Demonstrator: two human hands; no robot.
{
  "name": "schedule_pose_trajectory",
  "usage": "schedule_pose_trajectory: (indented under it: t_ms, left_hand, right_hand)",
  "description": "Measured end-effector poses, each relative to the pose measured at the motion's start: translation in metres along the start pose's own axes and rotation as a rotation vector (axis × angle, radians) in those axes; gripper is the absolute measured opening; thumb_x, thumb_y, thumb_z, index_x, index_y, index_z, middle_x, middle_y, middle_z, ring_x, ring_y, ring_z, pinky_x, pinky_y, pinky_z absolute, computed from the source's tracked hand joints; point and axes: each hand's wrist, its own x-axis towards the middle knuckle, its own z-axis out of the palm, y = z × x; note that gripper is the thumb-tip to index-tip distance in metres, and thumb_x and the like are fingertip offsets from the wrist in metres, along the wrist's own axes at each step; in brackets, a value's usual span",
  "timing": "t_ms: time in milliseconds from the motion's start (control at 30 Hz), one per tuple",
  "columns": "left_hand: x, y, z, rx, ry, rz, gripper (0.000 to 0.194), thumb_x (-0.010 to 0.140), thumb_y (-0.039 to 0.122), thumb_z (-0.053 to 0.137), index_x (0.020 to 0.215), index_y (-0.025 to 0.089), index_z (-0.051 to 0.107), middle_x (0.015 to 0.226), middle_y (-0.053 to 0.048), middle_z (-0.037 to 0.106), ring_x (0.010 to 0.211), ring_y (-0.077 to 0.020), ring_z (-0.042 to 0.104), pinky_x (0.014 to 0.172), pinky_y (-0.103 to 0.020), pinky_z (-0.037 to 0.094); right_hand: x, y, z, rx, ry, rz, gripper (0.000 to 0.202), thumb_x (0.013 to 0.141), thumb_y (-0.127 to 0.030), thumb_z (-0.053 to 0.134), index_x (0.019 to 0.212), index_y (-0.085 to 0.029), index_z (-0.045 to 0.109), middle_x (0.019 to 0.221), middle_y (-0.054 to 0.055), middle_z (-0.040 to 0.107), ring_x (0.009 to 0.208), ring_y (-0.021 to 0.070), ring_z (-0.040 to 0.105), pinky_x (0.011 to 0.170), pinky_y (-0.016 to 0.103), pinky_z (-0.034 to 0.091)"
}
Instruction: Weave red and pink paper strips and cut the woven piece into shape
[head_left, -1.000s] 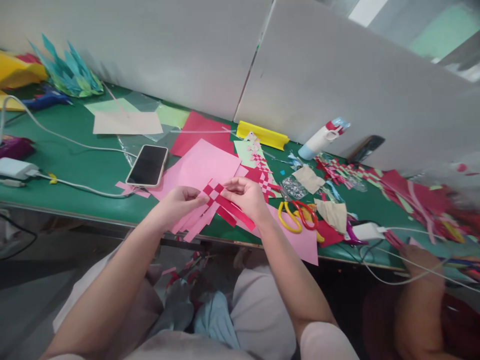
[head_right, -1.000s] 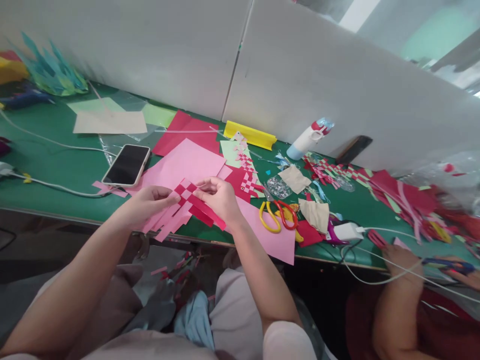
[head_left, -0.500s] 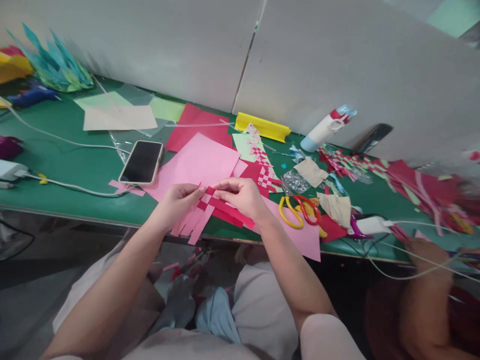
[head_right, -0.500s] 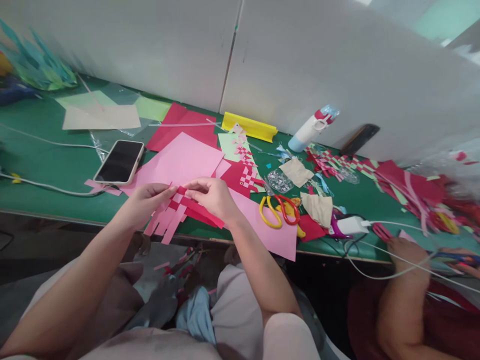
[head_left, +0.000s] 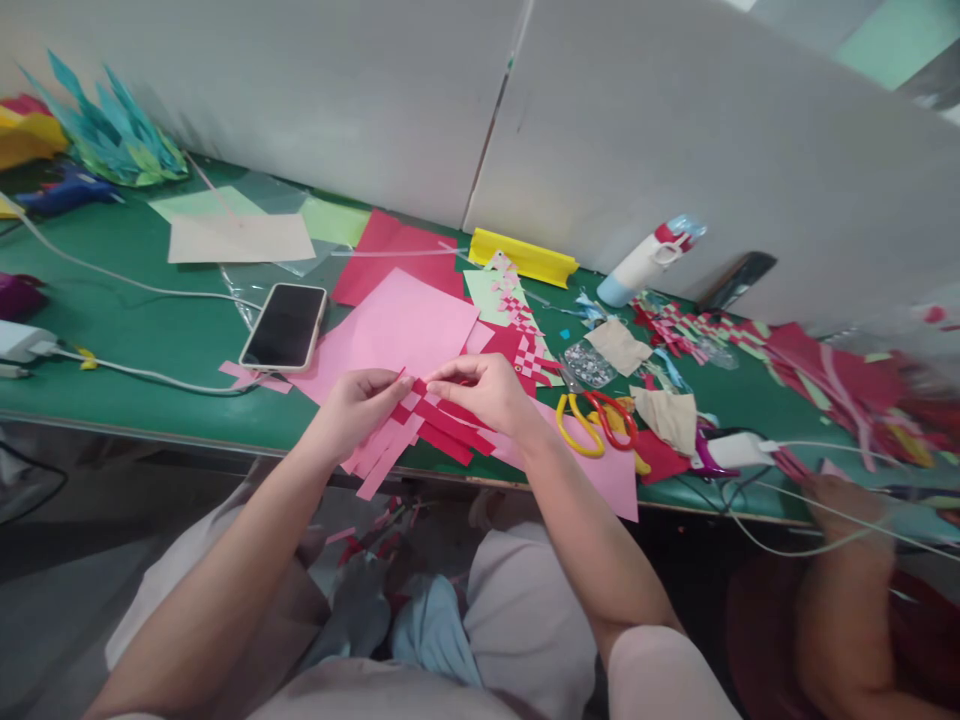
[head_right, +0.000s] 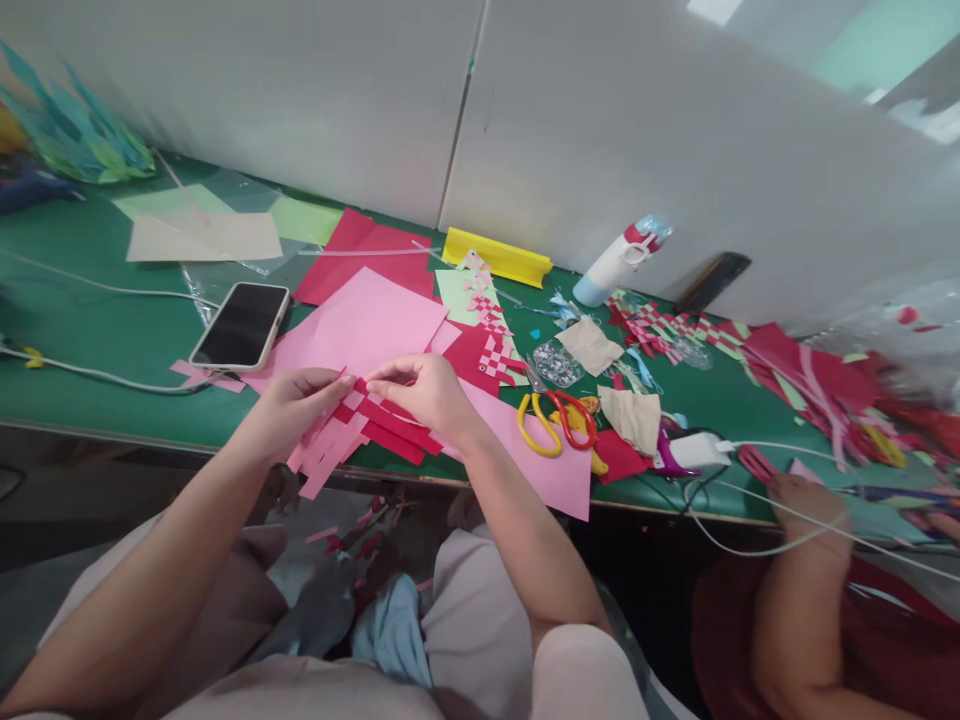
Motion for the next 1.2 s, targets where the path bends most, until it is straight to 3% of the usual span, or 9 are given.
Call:
schedule_pose_trajectory:
  t_ms: [233, 367, 467, 667, 1200]
  left_hand:
    - [0.0, -0.003, -0.001, 0.019, -0.008, 0.023, 0.036, 0.079, 0.047, 0.064, 0.062, 0.015, 0.065, 0.05, 0.003, 0.051, 0.046, -0.0075, 0.041, 0.044, -0.021, 0.028]
    - [-0.001, -0.004, 0.0, -0.062, 0.084, 0.039, 0.034, 0.074, 0.045, 0.071, 0.089, 0.015, 0.072, 0.07, -0.003, 0.07, 0.062, -0.0131, 0.06, 0.056, -0.022, 0.045]
    - [-0.004, -0.004, 0.0, 0.016, 0.214, 0.116, 0.042, 0.072, 0.042, 0.073, 0.104, 0.015, 0.072, 0.081, -0.007, 0.076, 0.072, -0.0168, 0.067, 0.064, -0.026, 0.052]
    - [-0.005, -0.006, 0.001, 0.214, 0.324, 0.237, 0.031, 0.076, 0.036, 0.07, 0.099, 0.016, 0.075, 0.094, -0.008, 0.076, 0.082, -0.0196, 0.071, 0.073, -0.029, 0.058]
    - [-0.005, -0.005, 0.005, 0.174, 0.407, 0.324, 0.02, 0.076, 0.028, 0.07, 0.092, 0.018, 0.077, 0.091, -0.005, 0.077, 0.084, -0.0193, 0.072, 0.079, -0.03, 0.06]
  right_hand:
    - [-0.001, -0.004, 0.002, 0.015, -0.014, -0.009, 0.016, 0.073, -0.027, 0.073, 0.085, -0.018, 0.076, 0.085, 0.004, 0.076, 0.08, 0.0181, 0.07, 0.077, 0.032, 0.056]
    - [-0.001, -0.002, 0.003, 0.055, 0.033, -0.036, 0.018, 0.073, -0.026, 0.073, 0.089, -0.018, 0.076, 0.09, 0.005, 0.077, 0.084, 0.0184, 0.071, 0.08, 0.032, 0.057]
    - [-0.001, 0.0, 0.003, 0.071, 0.058, -0.072, 0.023, 0.073, -0.025, 0.072, 0.094, -0.019, 0.076, 0.093, 0.005, 0.077, 0.086, 0.0186, 0.071, 0.08, 0.033, 0.057]
    - [-0.001, 0.001, 0.003, 0.047, 0.068, -0.127, 0.02, 0.075, -0.023, 0.07, 0.093, -0.021, 0.077, 0.099, 0.006, 0.076, 0.091, 0.0198, 0.07, 0.083, 0.035, 0.056]
    - [0.0, -0.007, 0.014, 0.06, 0.15, -0.13, 0.011, 0.074, -0.023, 0.071, 0.083, -0.019, 0.076, 0.09, 0.005, 0.076, 0.082, 0.018, 0.07, 0.076, 0.032, 0.056]
